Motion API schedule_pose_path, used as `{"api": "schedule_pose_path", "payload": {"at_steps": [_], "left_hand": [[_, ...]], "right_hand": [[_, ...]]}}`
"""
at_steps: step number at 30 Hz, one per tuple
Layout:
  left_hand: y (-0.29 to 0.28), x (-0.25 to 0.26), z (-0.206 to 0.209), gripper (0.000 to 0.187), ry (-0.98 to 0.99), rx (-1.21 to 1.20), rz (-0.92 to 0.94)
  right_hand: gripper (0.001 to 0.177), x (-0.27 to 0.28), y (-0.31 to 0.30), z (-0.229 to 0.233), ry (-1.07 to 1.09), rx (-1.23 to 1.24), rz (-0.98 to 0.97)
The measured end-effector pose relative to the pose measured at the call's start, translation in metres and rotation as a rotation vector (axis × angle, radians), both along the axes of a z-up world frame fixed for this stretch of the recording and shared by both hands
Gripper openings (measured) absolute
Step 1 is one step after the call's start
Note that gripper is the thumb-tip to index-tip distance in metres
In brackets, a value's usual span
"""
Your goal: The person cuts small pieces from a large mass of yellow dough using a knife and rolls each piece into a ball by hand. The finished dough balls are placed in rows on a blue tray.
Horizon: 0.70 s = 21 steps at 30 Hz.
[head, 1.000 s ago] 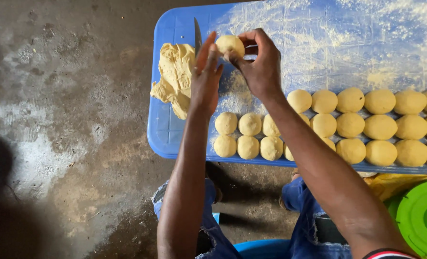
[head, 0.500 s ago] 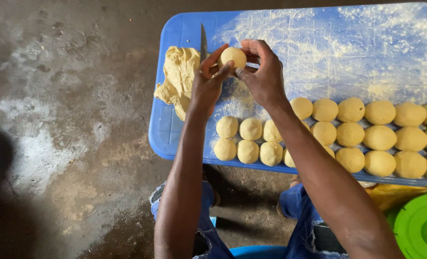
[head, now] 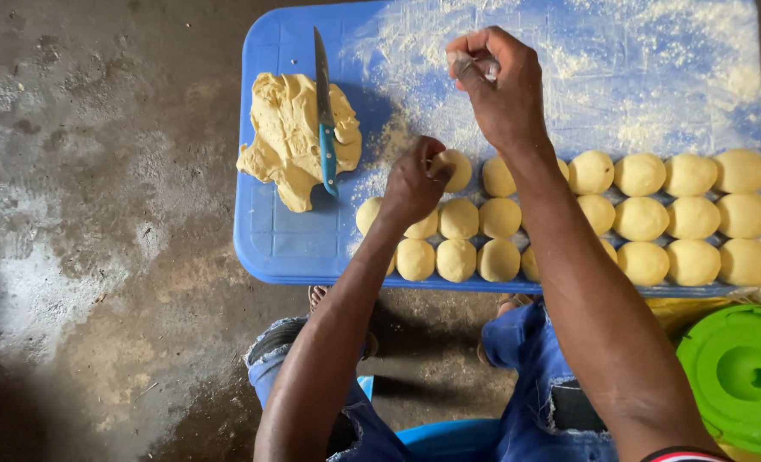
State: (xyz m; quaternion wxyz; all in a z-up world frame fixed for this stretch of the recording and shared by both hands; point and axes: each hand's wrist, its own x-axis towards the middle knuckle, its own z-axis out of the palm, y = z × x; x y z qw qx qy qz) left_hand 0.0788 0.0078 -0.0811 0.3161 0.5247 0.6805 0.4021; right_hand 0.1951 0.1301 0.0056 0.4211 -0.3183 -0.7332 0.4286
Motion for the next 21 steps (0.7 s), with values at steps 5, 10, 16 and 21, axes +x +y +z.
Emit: {"api": "schedule_pose_path", "payload": {"at_steps": [5, 10, 16, 21], "left_hand": [[-0.002, 0.003, -0.007, 0.032, 0.155, 0.017, -0.073], [-0.001, 0.004, 0.002, 0.04, 0.165, 0.0, -0.089], [-0.008, 0.006, 0.015, 0.04, 0.195, -0.017, -0.154], [-0.015, 0.012, 0.017, 0.042, 0.252, -0.056, -0.116]], "right_hand": [[0.009, -0.003, -0.001, -0.005, 0.021, 0.074, -0.023], [0.008, -0.006, 0.002, -0.002, 0.029, 0.081, -0.021], [0.008, -0.017, -0.002, -0.008, 0.039, 0.045, 0.009], [0.009, -0.018, -0.003, -0.014, -0.038, 0.079, 0.009]]}}
